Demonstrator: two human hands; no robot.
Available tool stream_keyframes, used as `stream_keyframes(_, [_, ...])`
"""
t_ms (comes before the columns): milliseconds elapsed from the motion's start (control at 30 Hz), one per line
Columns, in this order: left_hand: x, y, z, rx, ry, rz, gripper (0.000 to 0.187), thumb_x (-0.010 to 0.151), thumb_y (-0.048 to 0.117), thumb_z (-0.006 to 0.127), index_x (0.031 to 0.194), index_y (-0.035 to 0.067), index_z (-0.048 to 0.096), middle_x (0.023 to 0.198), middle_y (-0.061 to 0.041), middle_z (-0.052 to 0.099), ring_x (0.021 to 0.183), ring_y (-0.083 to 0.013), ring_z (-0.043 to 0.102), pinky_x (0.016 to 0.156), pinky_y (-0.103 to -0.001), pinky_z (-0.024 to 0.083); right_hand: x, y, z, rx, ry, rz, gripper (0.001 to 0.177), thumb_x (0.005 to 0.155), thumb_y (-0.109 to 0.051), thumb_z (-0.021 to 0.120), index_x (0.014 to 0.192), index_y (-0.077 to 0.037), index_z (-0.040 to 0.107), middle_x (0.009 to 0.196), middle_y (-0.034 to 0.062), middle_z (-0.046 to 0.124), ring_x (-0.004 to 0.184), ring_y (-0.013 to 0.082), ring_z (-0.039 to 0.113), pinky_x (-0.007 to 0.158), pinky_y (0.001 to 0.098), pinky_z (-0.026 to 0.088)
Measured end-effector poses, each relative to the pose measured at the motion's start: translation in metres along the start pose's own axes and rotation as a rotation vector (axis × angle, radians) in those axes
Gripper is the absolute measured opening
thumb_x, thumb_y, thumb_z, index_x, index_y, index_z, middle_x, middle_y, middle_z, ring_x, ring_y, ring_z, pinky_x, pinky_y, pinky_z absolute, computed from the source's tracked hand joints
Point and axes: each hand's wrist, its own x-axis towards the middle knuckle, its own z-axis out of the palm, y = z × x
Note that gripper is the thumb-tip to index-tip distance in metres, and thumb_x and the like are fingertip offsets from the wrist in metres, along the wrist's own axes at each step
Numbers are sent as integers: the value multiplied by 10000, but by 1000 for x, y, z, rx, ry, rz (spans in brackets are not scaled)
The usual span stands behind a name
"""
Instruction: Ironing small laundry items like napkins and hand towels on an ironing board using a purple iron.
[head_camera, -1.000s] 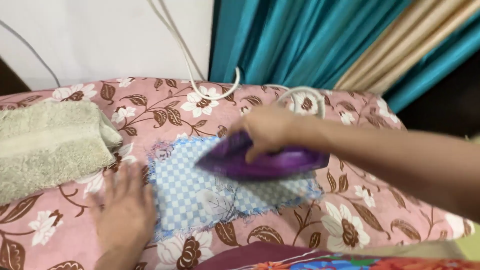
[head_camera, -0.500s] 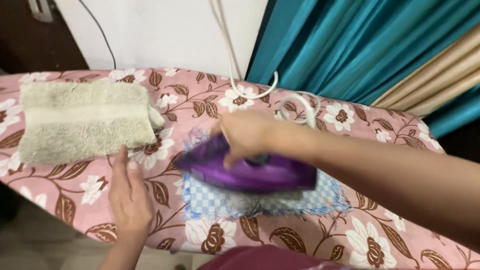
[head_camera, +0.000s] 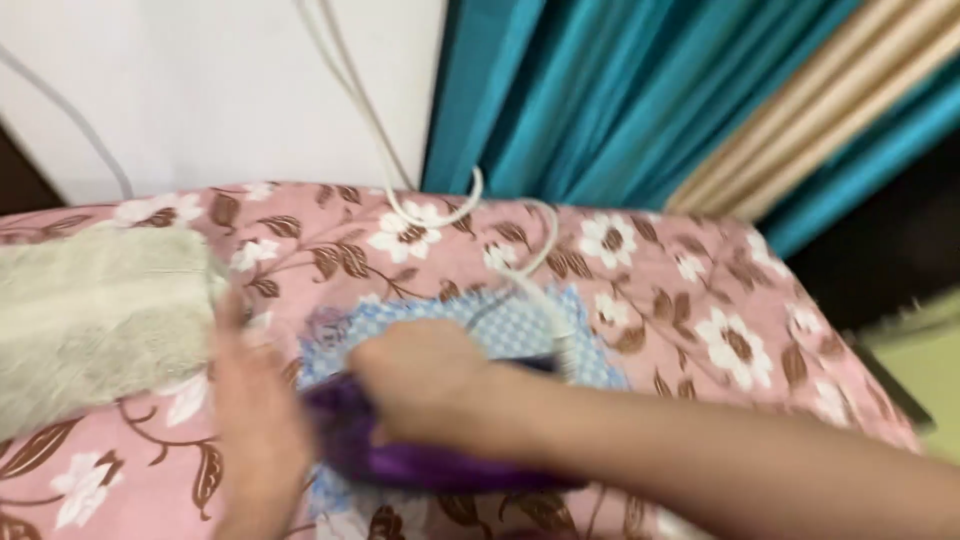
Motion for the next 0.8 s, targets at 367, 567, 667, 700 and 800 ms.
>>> stream_keyframes(367, [-52, -30, 67, 829, -609, 374, 706, 957, 514, 399, 1579, 184, 356, 1663, -170, 240, 1547, -401, 132, 1167, -622, 55, -63, 248, -6, -72, 36, 631, 693, 616, -446, 937, 1211, -154, 737, 1078, 137, 765, 1016, 316, 725, 924, 451, 561])
stream_keyframes(567, [-47, -19, 68, 847, -654, 310, 705, 960, 525, 375, 1583, 196, 338, 1669, -160, 223, 1548, -382, 108, 1163, -602, 44, -122, 155, -19, -55, -125, 194, 683, 610, -402, 867, 1267, -281, 724, 944, 78, 807, 870, 267, 777, 832, 413, 588])
stream_keyframes(667, [-48, -21, 67, 847, -642, 332, 709, 967, 528, 363, 1586, 184, 340, 1666, -162, 232, 1551, -384, 110, 1170, -600, 49, -128, 135, -17, -232, -242, 376, 698, 681, -457, 869, 1346, -395, 664, 997, 67, 774, 924, 283, 744, 895, 419, 573])
stream_keyframes(700, [-50, -23, 68, 845, -643, 334, 709, 967, 528, 363, 1586, 184, 340, 1666, -162, 232, 1551, -384, 110, 1170, -600, 49, -121, 148, -14, -232, -243, 378, 698, 681, -457, 869, 1346, -395, 664, 997, 67, 774, 924, 283, 744, 895, 419, 573])
stream_keyframes(800, [-52, -21, 68, 874, -634, 372, 688, 976, 531, 343, 1571, 187, 318, 1675, -150, 217, 1536, -372, 101, 1178, -603, 51, -93, 198, 0, -104, 15, 514, 754, 588, -422, 904, 1299, -283, 696, 1038, 111, 772, 978, 312, 731, 882, 466, 571])
